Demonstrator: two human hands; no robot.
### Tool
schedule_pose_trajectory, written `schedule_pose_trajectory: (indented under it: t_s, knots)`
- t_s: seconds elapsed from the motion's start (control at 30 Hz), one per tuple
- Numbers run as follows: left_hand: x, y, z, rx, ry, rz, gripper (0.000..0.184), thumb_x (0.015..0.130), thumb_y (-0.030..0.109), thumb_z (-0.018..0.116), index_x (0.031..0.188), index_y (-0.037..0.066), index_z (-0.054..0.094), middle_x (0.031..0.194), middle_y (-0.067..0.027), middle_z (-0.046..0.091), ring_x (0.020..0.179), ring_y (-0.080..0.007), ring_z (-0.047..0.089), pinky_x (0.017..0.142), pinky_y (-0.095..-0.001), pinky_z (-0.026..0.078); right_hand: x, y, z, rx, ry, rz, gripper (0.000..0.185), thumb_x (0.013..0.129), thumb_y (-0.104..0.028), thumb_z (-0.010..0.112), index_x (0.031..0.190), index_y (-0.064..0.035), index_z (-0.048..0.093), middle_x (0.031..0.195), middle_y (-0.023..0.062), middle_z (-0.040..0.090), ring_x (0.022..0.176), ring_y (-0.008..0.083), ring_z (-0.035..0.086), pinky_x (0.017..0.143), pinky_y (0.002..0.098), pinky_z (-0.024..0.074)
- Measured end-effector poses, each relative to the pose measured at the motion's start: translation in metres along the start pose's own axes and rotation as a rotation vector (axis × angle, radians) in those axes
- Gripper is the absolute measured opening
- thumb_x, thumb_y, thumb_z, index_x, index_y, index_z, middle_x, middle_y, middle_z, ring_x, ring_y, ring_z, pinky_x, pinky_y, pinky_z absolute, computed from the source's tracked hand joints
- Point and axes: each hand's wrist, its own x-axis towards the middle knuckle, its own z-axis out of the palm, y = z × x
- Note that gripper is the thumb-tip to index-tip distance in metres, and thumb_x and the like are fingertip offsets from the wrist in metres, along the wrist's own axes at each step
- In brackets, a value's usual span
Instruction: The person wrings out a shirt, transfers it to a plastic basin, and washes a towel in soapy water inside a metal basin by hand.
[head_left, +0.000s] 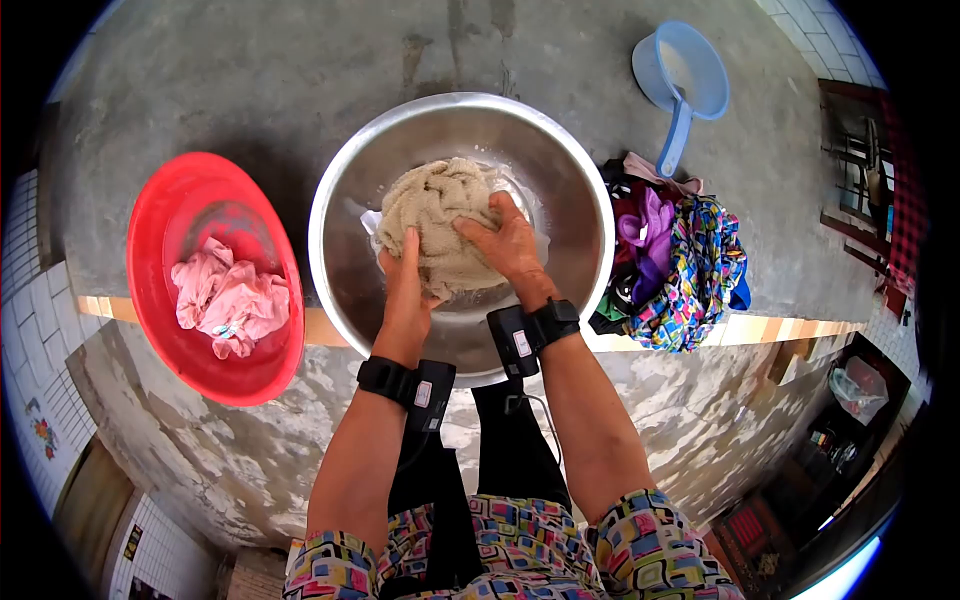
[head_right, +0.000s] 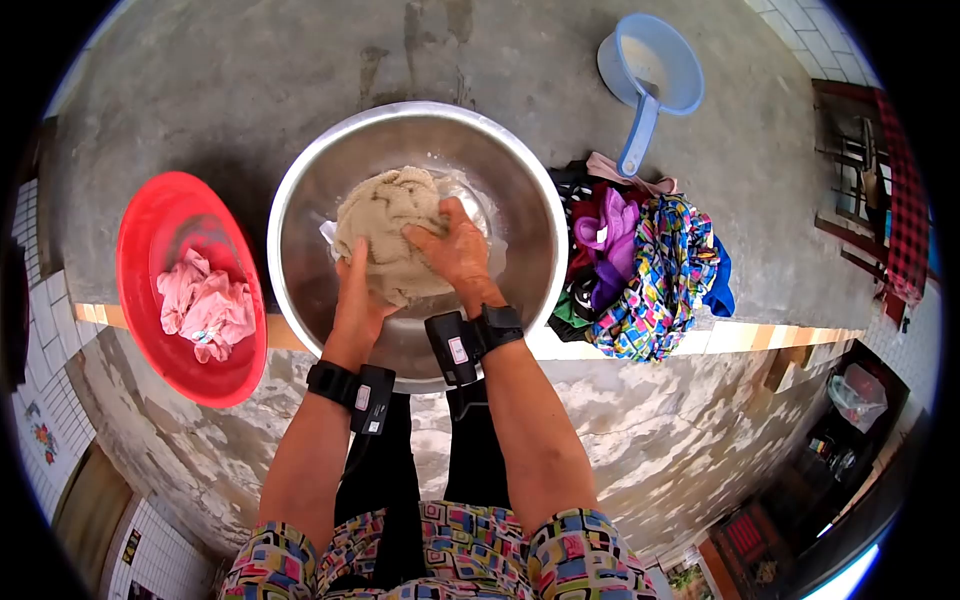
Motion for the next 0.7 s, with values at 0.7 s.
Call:
schedule_pose_trajectory:
  t_s: [0.7]
  knots:
    - [0.000, 0.002, -0.036, 0.033, 0.128, 0.123, 0.037, 0.087, 0.034, 0.051, 0.110, 0.006, 0.044, 0.111, -0.0075, 0.050, 0.101, -0.0169, 0.050, 0.079, -0.0323, 0.044, -0.001, -0.031, -0.035, -0.638, 0.364, -0.547, 0.033, 0.069, -0.031, 0.067, 0.088, -0.0075, 0.052, 0.096, 0.0123, 0.054, 0.080, 0.0326, 0.056, 0.066, 0.0405, 0.0452]
